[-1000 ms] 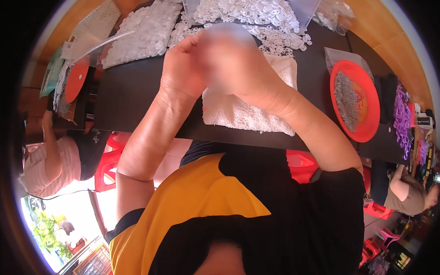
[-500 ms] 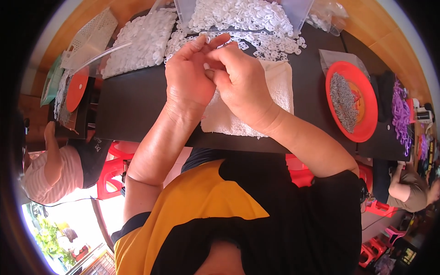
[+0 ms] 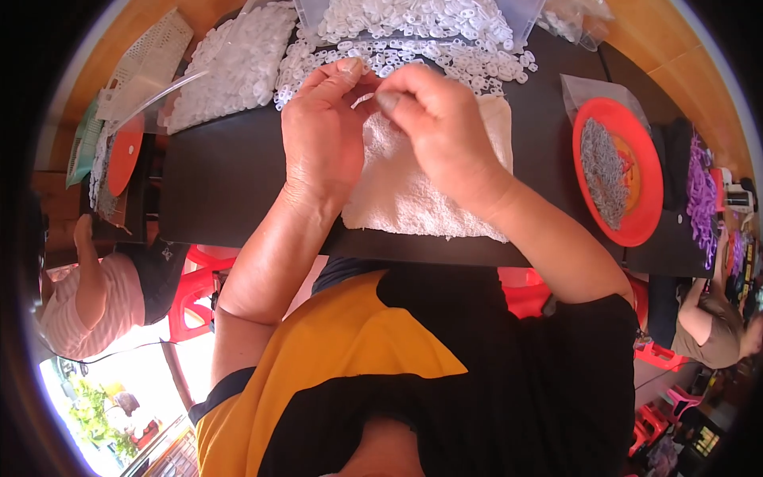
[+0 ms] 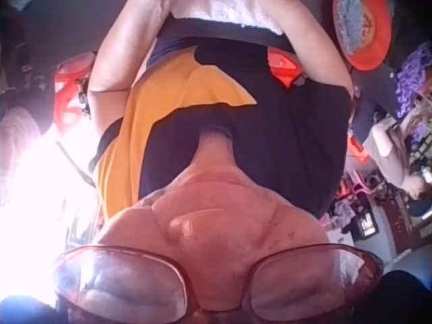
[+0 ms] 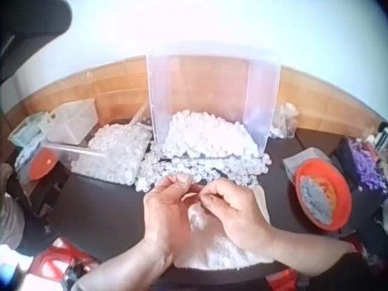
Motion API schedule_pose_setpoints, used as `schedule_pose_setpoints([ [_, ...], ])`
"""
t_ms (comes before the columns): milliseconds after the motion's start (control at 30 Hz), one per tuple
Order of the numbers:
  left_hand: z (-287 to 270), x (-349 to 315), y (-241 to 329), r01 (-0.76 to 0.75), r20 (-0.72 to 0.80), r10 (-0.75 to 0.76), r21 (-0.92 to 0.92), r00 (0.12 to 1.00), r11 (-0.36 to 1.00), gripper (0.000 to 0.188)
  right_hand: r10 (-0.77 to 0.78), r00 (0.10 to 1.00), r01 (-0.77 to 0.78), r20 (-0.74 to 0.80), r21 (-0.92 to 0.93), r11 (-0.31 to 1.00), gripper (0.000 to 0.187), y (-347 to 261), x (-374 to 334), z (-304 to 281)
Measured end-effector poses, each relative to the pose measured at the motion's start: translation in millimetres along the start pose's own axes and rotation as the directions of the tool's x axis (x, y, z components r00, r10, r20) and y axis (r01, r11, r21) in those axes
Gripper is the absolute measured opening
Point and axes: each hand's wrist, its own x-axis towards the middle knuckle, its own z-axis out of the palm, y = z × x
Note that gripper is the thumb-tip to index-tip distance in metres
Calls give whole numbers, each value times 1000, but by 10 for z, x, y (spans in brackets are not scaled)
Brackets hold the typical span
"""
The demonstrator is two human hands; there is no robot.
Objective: Inserting small metal components into white plastic housing parts.
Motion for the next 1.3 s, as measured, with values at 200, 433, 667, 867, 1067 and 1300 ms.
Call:
schedule_pose_setpoints([
  [200, -55, 78, -86, 130, 50, -125, -111, 991, 985, 9, -55, 995, 53, -86, -26, 998, 6, 103, 70, -97],
  [433, -128, 140, 10, 99, 43, -96, -79, 994, 992, 12, -289, 883, 443, 371, -448, 777, 6, -87, 76, -329],
  [667, -181, 117, -57, 162, 33, -160, -67, 987, 985, 11, -325, 742, 658, 586, -542, 523, 5, -81, -120, -184],
  [867, -197, 146, -73, 108, 66, -108, 16, 992, 994, 16, -268, 727, 676, 633, -590, 441, 5, 28, -148, -107],
  [1067, -107, 119, -23, 62, 54, -60, -35, 997, 997, 9, -310, 763, 647, 568, -657, 387, 7, 6, -191, -24],
  [1300, -37, 34, 75, 75, 50, -79, 78, 996, 994, 13, -247, 813, 581, 528, -704, 408, 9, -6, -189, -62],
])
